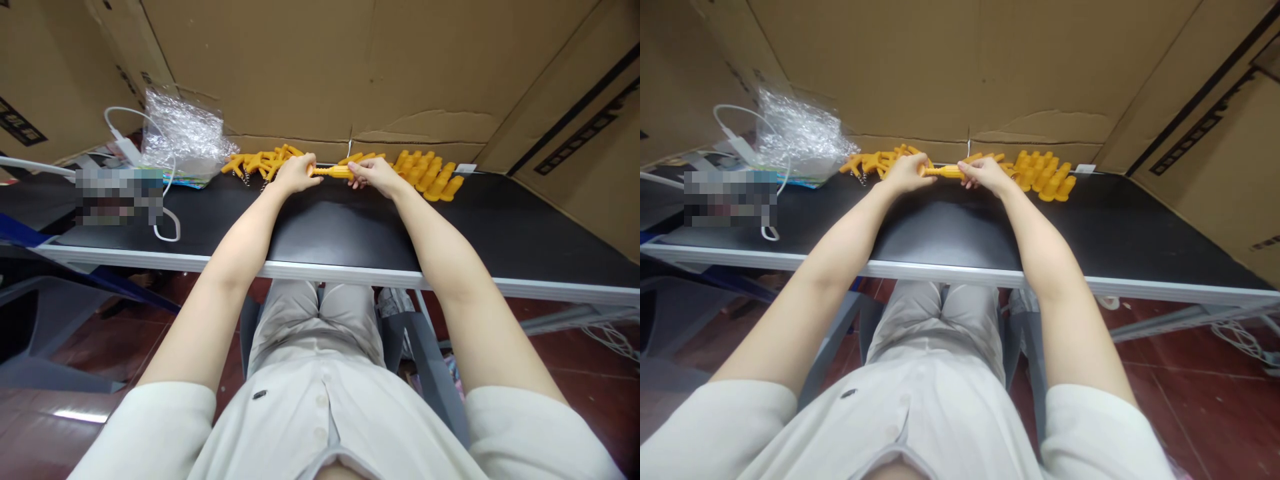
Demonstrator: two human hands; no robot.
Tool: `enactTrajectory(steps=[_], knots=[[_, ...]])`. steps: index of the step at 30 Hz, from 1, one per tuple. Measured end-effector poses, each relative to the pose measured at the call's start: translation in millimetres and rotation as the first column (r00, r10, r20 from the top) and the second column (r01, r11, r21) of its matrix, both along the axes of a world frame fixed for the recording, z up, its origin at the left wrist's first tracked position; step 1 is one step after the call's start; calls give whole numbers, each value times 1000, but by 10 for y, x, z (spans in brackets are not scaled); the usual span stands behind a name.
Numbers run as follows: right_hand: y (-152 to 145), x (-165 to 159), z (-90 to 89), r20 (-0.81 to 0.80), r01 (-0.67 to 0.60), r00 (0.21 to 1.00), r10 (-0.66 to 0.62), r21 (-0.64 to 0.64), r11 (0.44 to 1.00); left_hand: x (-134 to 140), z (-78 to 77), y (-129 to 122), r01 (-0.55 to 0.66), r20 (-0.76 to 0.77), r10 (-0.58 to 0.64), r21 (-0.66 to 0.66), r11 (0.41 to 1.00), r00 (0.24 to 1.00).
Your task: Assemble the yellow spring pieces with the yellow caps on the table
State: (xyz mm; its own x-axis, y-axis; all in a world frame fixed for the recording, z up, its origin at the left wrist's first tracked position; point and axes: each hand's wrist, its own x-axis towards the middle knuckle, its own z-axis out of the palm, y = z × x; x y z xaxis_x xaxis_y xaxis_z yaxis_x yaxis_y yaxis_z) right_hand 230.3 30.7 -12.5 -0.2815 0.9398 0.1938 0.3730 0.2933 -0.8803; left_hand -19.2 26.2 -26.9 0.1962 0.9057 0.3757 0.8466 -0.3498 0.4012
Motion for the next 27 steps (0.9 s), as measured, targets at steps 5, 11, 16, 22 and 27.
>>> enactTrajectory(steps=[5,11,16,22,27], knots=[[11,-10,10,-31,-4,1000,2,-62,998,-10,1,22,13,43,-13,-7,1000,999],[26,-16,22,-49,-19,999,15,-76,997,-5,27,8,-17,-3,17,-20,1000,1000],[18,-32,27,-50,-7,999,3,-85,996,-15,23,21,-4,-6,4,-17,1000,1000],[25,-18,17,-80,-5,997,-3,-99,995,-22,-5,45,5,19,-5,1,1000,1000],[10,-7,24,-99,-17,995,4,-129,992,-29,-44,93,20,38,-21,8,1000,999]])
